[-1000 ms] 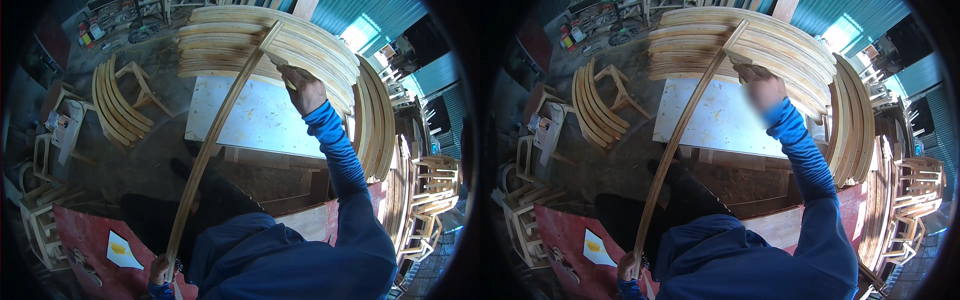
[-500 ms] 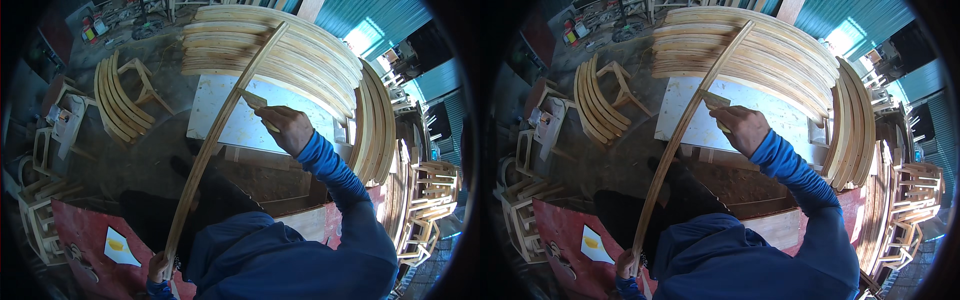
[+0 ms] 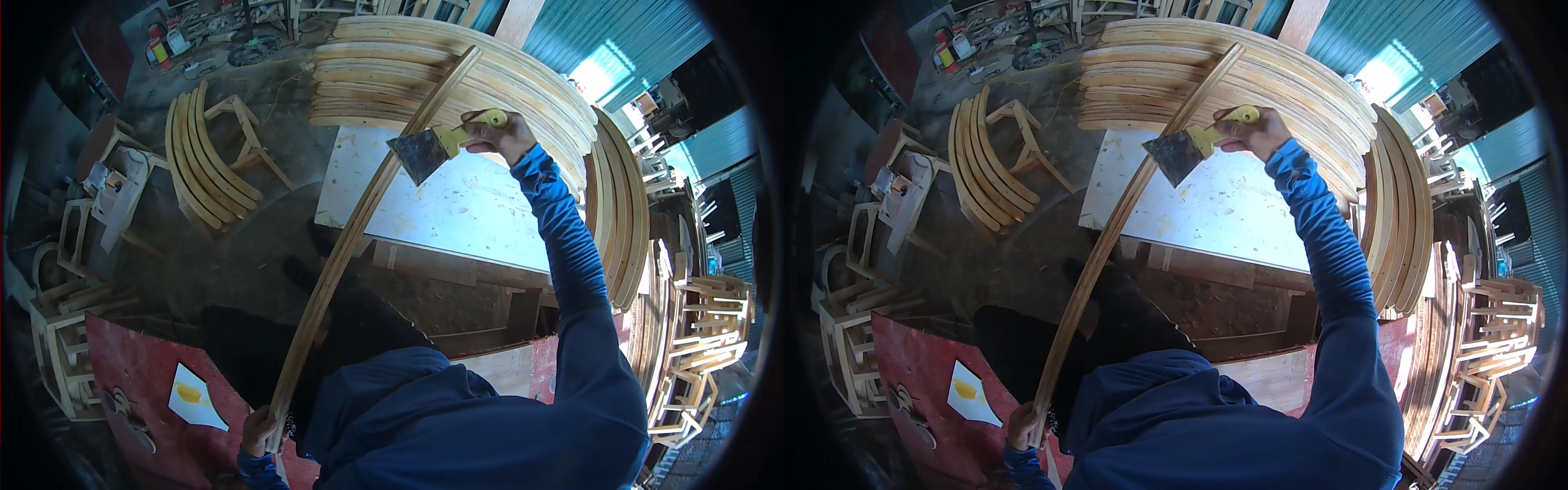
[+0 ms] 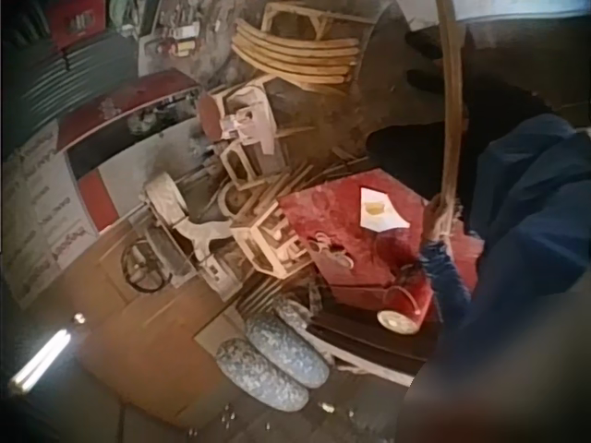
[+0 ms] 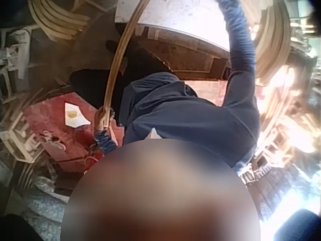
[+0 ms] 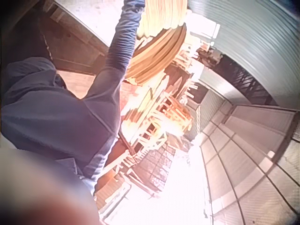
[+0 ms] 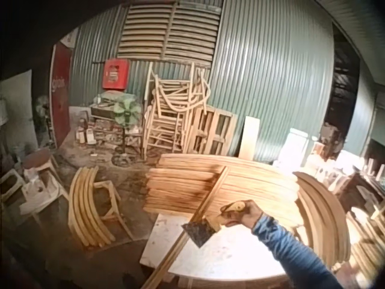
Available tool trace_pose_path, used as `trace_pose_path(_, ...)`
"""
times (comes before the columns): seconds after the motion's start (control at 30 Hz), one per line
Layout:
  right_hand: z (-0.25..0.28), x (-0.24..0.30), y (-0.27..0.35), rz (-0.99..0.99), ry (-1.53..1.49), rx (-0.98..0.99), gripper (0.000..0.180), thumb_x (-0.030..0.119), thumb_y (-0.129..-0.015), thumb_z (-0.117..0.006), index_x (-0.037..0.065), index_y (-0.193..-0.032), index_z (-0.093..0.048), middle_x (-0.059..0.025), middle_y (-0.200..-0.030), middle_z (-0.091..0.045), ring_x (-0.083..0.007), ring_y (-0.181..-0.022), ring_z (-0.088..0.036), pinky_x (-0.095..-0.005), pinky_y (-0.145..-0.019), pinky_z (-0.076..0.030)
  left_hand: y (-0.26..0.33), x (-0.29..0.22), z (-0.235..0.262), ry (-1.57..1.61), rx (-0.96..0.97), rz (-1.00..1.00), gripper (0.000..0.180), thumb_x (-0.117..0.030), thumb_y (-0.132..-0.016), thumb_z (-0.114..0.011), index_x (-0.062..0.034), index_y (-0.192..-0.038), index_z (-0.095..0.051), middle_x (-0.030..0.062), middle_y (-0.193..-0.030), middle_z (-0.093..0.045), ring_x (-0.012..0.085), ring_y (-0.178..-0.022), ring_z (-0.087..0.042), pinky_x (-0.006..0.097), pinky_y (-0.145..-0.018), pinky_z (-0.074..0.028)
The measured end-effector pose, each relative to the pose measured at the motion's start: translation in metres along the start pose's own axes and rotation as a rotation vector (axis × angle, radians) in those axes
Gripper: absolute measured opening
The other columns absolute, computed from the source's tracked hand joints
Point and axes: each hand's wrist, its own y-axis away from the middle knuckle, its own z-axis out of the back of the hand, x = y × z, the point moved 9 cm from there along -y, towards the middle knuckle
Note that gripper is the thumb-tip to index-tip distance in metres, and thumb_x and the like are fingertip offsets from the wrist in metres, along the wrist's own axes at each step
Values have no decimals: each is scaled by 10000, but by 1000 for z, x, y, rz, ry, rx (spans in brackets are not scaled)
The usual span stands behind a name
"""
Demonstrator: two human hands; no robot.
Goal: The recorder applies glue to curved wooden slats using a putty knife in a workshop setting.
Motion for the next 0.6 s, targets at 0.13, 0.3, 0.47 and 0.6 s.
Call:
trace_pose_path(0.13, 51, 20, -28, 49, 105, -93, 270, 70, -901, -728, -20, -1152, -689, -162, -1062, -721, -259, -889, -744, -322, -775, -647, 0, -11, -9, -17, -13, 5, 599, -437, -886, -672, 57, -1201, -543, 116, -695, -645, 158, -421, -585, 275, -380, -505)
trace_pose_path(0.3, 87, 47, -54, 115, 168, -192, 283, 78, -899, -730, -13, -1165, -694, -172, -1064, -725, -262, -857, -751, -343, -765, -652, 0, -4, -1, -18, -42, 21, 621, -448, -878, -678, 75, -1188, -552, 122, -707, -651, 158, -435, -592, 273, -387, -509)
trace_pose_path(0.47, 128, 67, -59, 281, 139, -435, 271, 110, -894, -742, -47, -1107, -686, -206, -1072, -723, -312, -903, -748, -357, -782, -651, 2, -6, -8, 22, 12, 32, 591, -439, -875, -680, 64, -1162, -561, 119, -706, -651, 155, -431, -587, 278, -383, -504)
trace_pose_path(0.6, 24, 109, 9, 1008, 1022, -481, 202, 175, -924, -675, 97, -1104, -723, -115, -993, -749, -266, -848, -742, -374, -747, -588, 3, -5, -5, -5, -25, 52, 568, -436, -872, -677, 45, -1155, -568, 115, -709, -649, 149, -427, -577, 273, -384, -495)
